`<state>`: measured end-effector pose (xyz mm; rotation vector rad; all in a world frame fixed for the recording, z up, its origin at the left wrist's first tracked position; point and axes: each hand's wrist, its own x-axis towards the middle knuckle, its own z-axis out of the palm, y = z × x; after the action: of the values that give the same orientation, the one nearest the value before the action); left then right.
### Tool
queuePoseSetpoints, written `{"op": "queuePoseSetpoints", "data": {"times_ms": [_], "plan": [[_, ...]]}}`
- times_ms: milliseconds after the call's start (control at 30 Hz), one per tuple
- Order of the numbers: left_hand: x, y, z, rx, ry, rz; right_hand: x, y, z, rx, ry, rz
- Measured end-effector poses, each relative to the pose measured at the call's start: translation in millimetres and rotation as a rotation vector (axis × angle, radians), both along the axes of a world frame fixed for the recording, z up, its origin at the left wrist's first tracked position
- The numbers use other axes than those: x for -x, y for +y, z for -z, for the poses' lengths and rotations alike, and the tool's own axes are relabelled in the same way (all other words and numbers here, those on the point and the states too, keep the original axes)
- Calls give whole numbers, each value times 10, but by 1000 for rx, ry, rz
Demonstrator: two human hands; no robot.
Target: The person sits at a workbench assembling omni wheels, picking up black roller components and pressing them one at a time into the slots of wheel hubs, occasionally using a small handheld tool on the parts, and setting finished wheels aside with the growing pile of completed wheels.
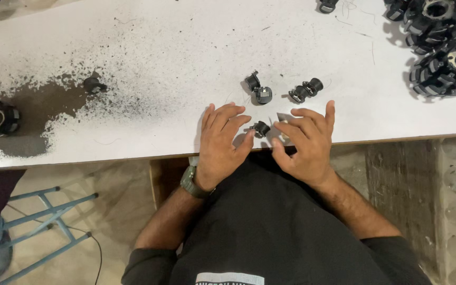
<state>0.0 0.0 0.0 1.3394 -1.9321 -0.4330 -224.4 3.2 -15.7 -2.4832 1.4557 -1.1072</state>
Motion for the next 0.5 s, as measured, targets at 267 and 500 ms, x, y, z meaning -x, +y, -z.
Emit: {"op": "queuePoseSetpoints", "data": {"times_ms": [267,500], "plan": [[-29,1,-58,107,-23,41,-163,-76,-108,-37,27,-21],[-29,30,-136,372,-249,143,-189,-93,-80,-27,26,-68]]}}
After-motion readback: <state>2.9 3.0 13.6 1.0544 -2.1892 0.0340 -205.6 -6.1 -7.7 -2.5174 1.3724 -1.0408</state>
